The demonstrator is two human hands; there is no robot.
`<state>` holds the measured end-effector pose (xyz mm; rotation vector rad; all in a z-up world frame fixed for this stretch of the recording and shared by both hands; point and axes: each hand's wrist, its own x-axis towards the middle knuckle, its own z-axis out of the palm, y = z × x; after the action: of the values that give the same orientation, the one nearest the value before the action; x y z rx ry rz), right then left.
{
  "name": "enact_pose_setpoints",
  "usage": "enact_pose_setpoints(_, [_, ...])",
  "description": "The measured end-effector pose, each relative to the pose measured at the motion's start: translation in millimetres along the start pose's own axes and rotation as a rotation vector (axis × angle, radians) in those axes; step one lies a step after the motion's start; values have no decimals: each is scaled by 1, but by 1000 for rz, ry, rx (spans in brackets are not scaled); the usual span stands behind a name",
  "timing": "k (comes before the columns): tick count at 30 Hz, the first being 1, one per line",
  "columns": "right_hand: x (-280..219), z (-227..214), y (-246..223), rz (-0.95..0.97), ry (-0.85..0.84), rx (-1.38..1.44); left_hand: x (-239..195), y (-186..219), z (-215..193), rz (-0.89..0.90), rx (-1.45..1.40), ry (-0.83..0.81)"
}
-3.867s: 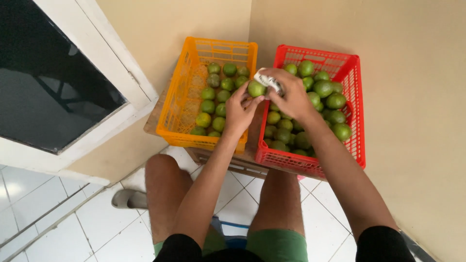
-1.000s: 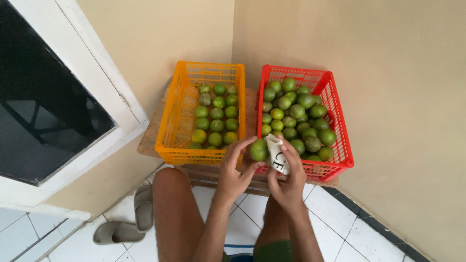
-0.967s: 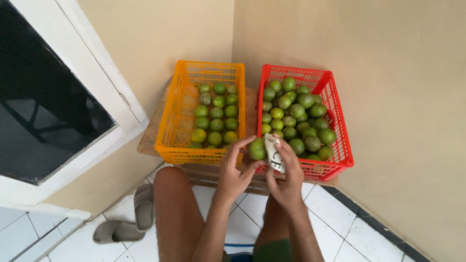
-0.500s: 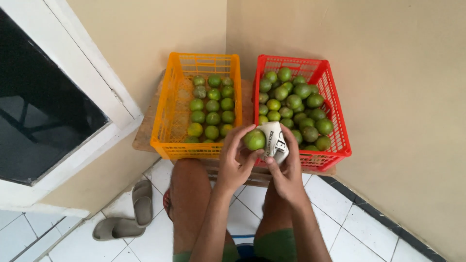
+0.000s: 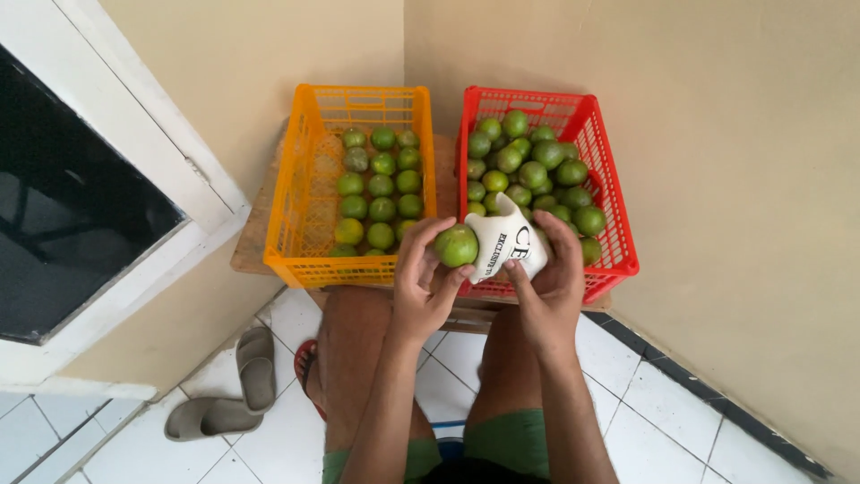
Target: The person sits and wipes green limes with a white cloth, picking them from a red basket and placing them into a yellow basket. The person handles the limes one at a time, rotating them while wiping the surface.
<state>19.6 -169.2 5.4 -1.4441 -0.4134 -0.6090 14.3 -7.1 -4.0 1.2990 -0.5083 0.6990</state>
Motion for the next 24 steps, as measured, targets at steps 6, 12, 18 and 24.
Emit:
enact_pose_setpoints(6, [2,3,-16,25,179,218,-2,-1,-2,-7,-37,-25])
enact_pose_setpoints(12, [-2,9,-17,88,-36,147,-6,0,-2,-45,-67,-37])
enact_pose_setpoints(18, [-3,6,-25,95,-224,-93,-6,1,-4,-55,-52,-16])
enact_pose_setpoints(24, [-8,-4,-1,218,-275,-108,-3,3,-3,-94,26,44])
